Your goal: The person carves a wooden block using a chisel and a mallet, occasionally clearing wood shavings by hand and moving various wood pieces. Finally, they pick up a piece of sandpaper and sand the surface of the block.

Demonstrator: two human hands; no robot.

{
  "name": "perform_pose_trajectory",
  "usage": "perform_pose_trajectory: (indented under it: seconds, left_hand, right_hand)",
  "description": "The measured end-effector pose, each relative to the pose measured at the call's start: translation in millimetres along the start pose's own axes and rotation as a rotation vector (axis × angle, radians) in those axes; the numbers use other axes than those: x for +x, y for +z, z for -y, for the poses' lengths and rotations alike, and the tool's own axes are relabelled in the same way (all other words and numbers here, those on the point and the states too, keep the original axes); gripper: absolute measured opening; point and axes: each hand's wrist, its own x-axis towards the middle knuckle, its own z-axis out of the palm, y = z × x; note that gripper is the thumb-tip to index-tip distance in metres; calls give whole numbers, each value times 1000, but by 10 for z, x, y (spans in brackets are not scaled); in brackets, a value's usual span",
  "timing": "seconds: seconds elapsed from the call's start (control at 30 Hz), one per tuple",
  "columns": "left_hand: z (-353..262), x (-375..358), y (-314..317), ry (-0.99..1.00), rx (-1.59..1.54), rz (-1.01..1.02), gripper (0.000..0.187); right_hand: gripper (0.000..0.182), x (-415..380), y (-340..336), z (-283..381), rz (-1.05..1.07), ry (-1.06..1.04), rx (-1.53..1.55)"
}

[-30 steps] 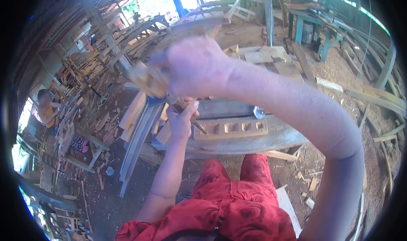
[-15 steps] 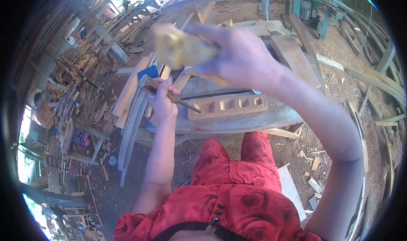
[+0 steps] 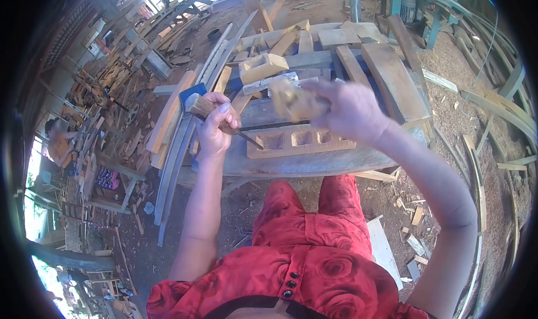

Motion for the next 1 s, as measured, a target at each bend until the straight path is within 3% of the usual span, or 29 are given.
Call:
perform_pose_trajectory:
  seconds: [0.17, 0.27, 0.3, 0.37, 0.4, 0.53, 0.6, 0.63, 0.7, 0.83, 0.87, 0.97, 1.0]
  left_hand:
    - [9, 26, 6, -67, 18, 93, 18]
    - [28, 34, 37, -89, 52, 136, 19]
    - [38, 35, 35, -91, 64, 161, 19]
    - [106, 21, -66, -71, 68, 191, 19]
    - [132, 21, -96, -49, 75, 224, 19]
    - [47, 26, -37, -160, 20, 109, 19]
    - [40, 26, -53, -122, 1, 199, 20]
    - [59, 7, -63, -115, -3, 198, 20]
    - [77, -54, -97, -73, 28, 190, 19]
    - [-22, -19, -109, -158, -7, 214, 19]
    - [-36, -41, -126, -124, 52, 195, 22]
    - [-131, -116, -145, -82, 172, 126, 28]
    - [-148, -150, -140, -82, 233, 79, 32]
  right_hand:
    - [71, 268, -462, 719, -387, -408, 418]
    - [65, 419, -545, 1005, -363, -558, 508]
    - [65, 444, -500, 1038, -363, -558, 507]
    - [42, 466, -379, 1075, -300, -666, -66]
    - [37, 490, -406, 1120, -175, -616, -146]
    - [40, 625, -547, 1339, -242, -638, -186]
    - [46, 654, -486, 1336, -598, -792, 171]
    - [46, 611, -460, 1320, -595, -799, 164]
    - [48, 448, -373, 1223, -156, -584, -240]
    - [60, 356, -441, 991, -199, -439, 26]
    - [62, 350, -328, 826, -225, -390, 215]
    - [62, 129, 8, 382, -326, -294, 341]
    - [63, 21, 142, 197, -274, -224, 263]
